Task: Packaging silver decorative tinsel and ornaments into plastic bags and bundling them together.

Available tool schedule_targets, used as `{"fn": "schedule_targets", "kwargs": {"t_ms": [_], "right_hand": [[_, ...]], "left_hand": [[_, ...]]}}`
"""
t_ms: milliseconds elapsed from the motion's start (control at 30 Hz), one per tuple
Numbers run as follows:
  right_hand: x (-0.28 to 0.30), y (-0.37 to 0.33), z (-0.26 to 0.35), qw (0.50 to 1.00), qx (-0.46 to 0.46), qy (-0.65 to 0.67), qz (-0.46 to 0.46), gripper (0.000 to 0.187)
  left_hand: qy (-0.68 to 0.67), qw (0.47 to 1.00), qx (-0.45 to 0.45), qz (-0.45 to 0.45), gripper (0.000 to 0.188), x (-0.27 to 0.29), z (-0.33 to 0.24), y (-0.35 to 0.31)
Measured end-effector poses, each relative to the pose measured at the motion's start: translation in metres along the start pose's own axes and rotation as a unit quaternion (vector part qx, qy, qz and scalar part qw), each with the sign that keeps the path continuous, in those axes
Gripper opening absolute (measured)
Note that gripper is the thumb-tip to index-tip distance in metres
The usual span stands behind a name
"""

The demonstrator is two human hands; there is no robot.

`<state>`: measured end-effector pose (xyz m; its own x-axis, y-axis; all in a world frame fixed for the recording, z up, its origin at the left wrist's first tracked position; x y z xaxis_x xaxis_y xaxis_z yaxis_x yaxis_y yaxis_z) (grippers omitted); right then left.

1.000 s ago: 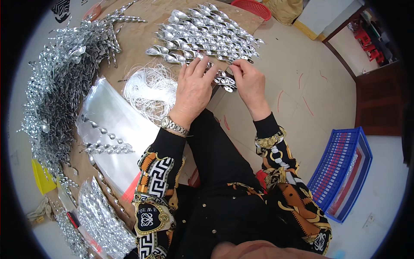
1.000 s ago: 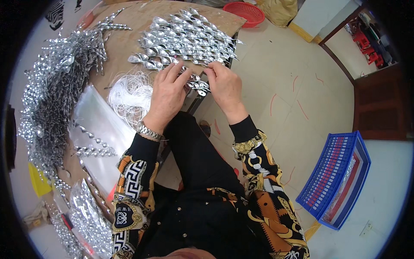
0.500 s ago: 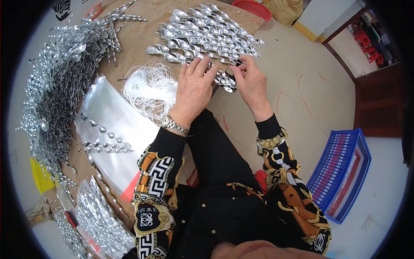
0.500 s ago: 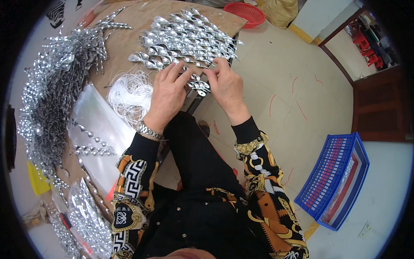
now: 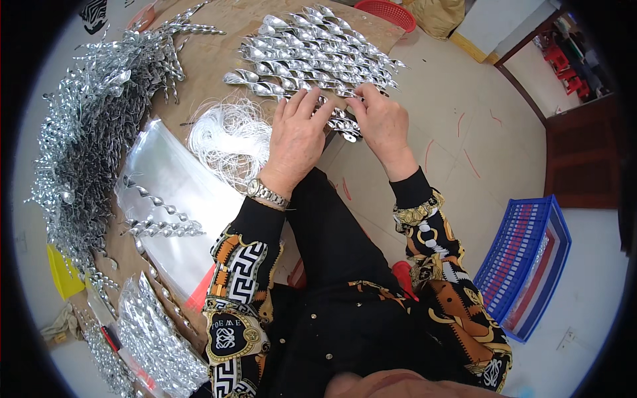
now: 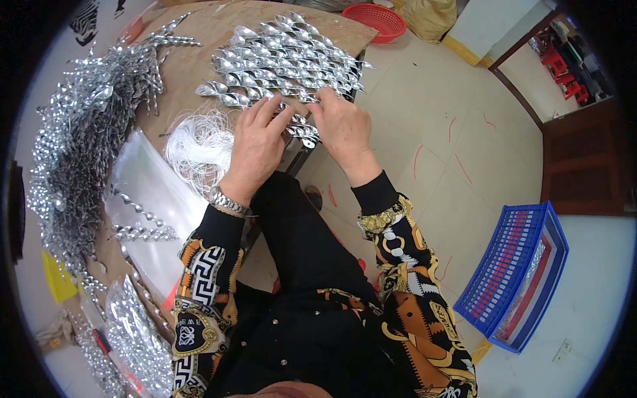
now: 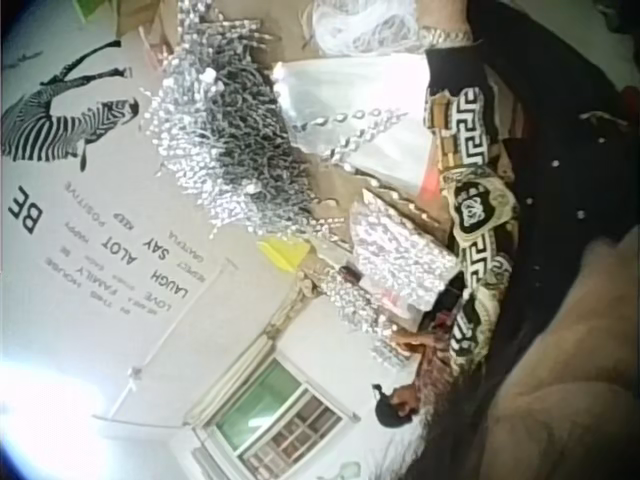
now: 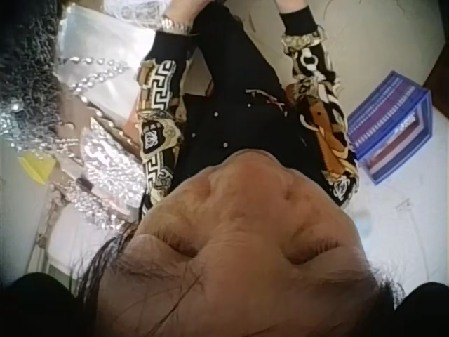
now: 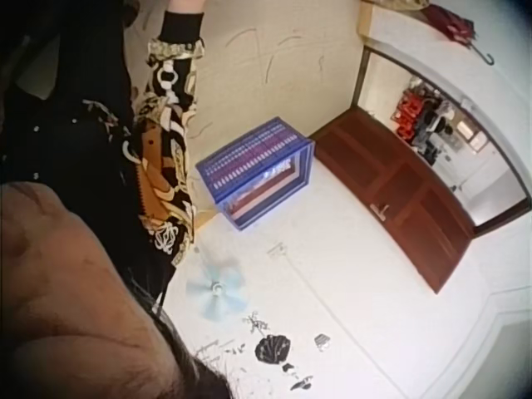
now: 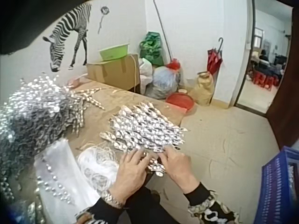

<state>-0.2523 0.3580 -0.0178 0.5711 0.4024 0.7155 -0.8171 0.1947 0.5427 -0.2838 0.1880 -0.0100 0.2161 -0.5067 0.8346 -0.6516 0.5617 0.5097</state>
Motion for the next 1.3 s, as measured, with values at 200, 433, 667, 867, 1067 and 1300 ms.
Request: {"fn": "schedule_targets", "kwargs": {"t_ms": [200, 433, 667, 867, 1067, 1300], "right_hand": [[-0.001, 0.002, -0.003, 0.999, 0.035, -0.033, 0.011, 0.014], [0.007, -0.006, -0.007, 0.999, 0.043, 0.015, 0.016, 0.011], [0.026, -0.02, -0.003, 0.999, 0.019, 0.041, 0.028, 0.01], [0.028, -0.026, -0.005, 0.998, 0.039, 0.043, 0.039, 0.008], [0.031, -0.024, -0.002, 0.995, 0.049, 0.059, 0.067, 0.009], [0.033, -0.026, 0.003, 0.992, 0.059, 0.087, 0.066, 0.011]], "left_hand": [[0.0, 1.0, 0.0, 0.002, 0.042, -0.001, 0.0, 0.0], [0.0, 1.0, 0.005, 0.004, 0.043, 0.0, 0.0, 0.0], [0.007, 1.0, 0.01, -0.007, 0.04, 0.001, 0.0, -0.001], [-0.002, 1.0, 0.006, -0.007, 0.04, -0.001, 0.001, -0.001], [-0.007, 1.0, 0.009, -0.01, 0.043, -0.003, 0.001, -0.001], [0.024, 1.0, -0.003, 0.017, 0.054, -0.003, -0.002, 0.003]]}}
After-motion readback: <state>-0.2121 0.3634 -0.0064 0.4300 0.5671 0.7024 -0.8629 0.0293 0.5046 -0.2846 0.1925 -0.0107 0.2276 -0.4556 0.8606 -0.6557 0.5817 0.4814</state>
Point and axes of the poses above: each hand's wrist, its own y-axis towards the middle knuckle, its own x-axis out of the back of the hand, z = x × y, the point moved 2 cm from there along y, towards the middle knuckle, and after that the axes turned 4 degrees about x, right-handed, at the moved point
